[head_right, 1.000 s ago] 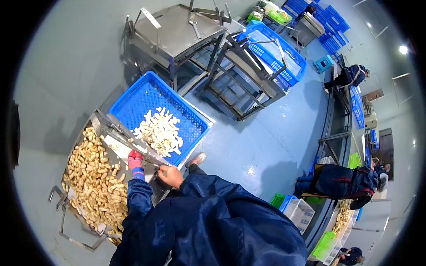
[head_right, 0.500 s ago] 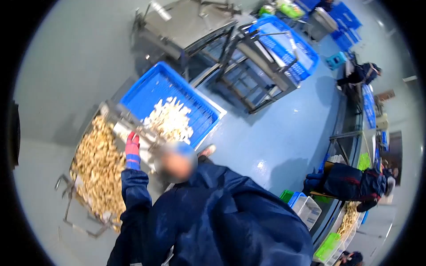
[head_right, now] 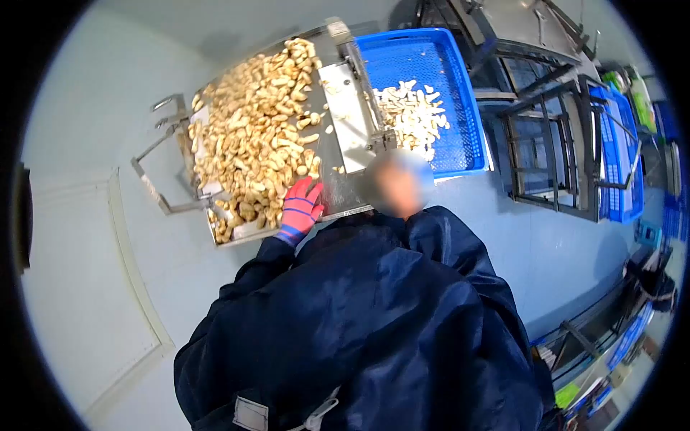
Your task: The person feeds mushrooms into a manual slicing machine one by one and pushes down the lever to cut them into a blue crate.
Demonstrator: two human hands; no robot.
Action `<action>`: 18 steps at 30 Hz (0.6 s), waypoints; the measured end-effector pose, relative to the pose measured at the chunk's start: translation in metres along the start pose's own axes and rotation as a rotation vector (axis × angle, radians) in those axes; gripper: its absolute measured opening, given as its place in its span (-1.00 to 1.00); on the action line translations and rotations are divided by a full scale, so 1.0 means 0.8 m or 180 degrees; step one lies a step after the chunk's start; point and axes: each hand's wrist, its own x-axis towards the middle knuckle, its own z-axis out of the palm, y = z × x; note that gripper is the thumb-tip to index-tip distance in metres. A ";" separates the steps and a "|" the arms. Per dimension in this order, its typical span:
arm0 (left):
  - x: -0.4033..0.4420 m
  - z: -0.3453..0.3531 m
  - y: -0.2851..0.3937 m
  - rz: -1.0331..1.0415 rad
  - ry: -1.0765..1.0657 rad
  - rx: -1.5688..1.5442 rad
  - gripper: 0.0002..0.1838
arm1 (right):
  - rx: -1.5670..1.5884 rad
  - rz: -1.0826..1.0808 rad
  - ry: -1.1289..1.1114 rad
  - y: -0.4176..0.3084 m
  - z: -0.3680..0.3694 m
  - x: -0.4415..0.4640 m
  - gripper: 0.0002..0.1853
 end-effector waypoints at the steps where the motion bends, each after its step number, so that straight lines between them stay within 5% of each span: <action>1: -0.005 0.011 -0.001 -0.0124 -0.0012 0.0073 -0.40 | 0.0012 0.0013 -0.0045 0.001 0.001 -0.003 -0.77; 5: 0.028 0.044 -0.001 -0.0970 0.0172 -0.0077 -0.41 | 0.0040 0.0049 -0.0167 -0.003 0.000 -0.007 -0.76; 9: 0.079 0.072 -0.001 -0.1529 -0.0382 0.0345 -0.49 | 0.0033 0.0017 -0.0196 -0.013 -0.005 -0.008 -0.77; 15: 0.146 0.065 0.021 -0.1355 0.0716 -0.0724 -0.55 | -0.0304 -0.0342 -0.0051 0.061 0.001 -0.003 -0.75; 18: 0.211 0.062 0.026 -0.1152 0.0689 -0.1008 -0.56 | -0.0533 -0.0580 0.0064 0.034 -0.001 0.003 -0.73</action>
